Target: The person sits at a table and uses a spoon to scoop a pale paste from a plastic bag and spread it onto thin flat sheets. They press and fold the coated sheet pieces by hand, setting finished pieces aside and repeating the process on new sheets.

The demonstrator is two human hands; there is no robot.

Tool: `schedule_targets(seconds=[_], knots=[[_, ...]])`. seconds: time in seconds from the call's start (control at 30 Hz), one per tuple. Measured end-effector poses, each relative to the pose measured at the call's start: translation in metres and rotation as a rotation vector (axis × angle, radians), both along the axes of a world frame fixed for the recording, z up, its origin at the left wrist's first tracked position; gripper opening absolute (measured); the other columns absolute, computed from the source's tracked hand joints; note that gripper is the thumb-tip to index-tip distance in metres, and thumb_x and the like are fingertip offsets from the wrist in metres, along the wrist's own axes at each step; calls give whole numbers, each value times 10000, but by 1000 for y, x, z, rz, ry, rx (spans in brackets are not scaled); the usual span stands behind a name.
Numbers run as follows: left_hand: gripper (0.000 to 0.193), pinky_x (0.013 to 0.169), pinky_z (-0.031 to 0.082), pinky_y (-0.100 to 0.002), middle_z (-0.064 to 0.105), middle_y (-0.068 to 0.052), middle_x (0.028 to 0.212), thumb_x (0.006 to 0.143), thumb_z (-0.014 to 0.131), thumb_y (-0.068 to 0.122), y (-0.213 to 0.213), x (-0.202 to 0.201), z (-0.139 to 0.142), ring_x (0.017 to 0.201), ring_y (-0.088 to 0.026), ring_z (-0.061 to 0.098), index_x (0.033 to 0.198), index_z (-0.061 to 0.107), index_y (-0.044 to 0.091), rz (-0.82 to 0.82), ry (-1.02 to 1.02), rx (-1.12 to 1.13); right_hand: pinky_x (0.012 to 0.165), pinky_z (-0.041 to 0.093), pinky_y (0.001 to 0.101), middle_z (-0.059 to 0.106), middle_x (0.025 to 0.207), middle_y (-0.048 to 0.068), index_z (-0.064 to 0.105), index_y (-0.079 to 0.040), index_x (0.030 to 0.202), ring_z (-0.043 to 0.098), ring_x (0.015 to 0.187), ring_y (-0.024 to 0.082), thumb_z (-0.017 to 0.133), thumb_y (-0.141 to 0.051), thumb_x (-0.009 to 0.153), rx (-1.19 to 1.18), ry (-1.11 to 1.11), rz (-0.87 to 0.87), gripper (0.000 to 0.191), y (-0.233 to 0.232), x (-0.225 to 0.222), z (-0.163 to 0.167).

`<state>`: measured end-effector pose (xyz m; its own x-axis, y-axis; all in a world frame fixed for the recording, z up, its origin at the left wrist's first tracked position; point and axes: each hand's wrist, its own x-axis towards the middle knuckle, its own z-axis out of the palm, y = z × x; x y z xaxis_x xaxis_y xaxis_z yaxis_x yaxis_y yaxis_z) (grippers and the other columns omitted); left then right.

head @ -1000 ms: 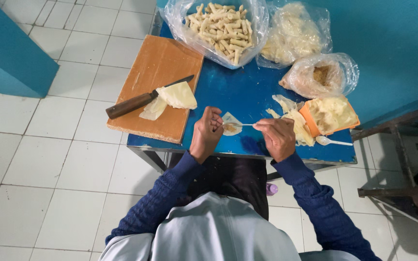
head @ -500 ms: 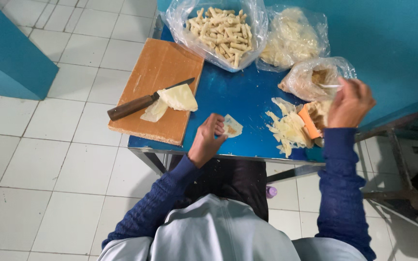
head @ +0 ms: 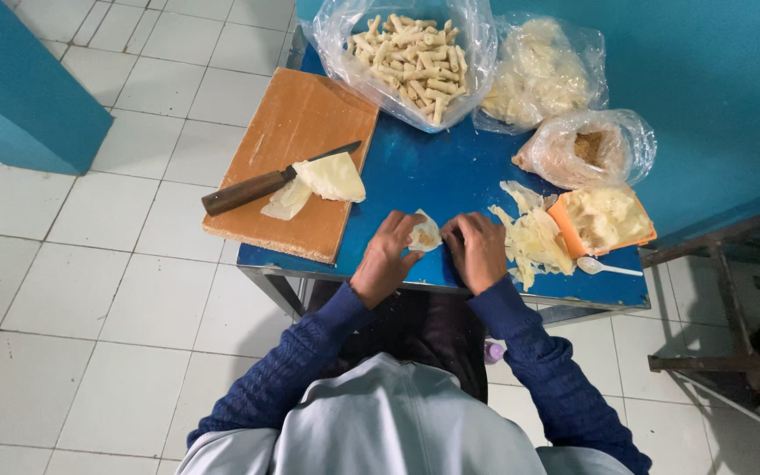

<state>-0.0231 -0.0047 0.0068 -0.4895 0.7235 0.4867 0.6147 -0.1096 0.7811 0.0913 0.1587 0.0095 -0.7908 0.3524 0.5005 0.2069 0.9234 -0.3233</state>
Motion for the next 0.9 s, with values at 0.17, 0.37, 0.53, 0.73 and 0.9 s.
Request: schedule_targets(seconds=[0.17,0.37,0.53,0.73,0.9], knots=[[556,895,484,-457,520,-175,1106,734,819,-6,4,1,3,1047,-390,553,1242,598,43,31,146,-59,697,537,393,729,869,83,667,-69,979,721,797,292,727,-120,935,-338,47,24,90,-5,-3,1],[553,899,477,-466,516,-184,1125,743,830,16,8,1,-1,1059,-394,548,1242,592,33,44,182,-93,750,594,343,774,947,75,678,-56,1061,787,891,253,660,-46,953,-452,142,166,110,-14,1,15],[602,895,474,-476,530,-196,1157,718,837,12,7,1,-3,1074,-422,546,1228,518,-19,42,160,-30,837,464,389,761,976,41,714,-99,1070,731,906,224,707,-77,907,-159,15,179,164,-16,10,20],[545,873,479,-470,529,-198,1134,726,833,-5,5,0,-3,1053,-414,557,1167,514,-22,32,127,-59,871,380,415,754,1003,-4,705,-127,992,696,962,193,727,-128,919,44,-11,210,77,-11,7,10],[408,880,479,-471,525,-197,1118,743,788,-41,2,2,-5,1065,-410,556,1087,570,-21,31,131,-42,869,431,393,735,986,7,681,-115,1005,693,953,210,730,-163,932,-127,-19,208,100,0,0,2]])
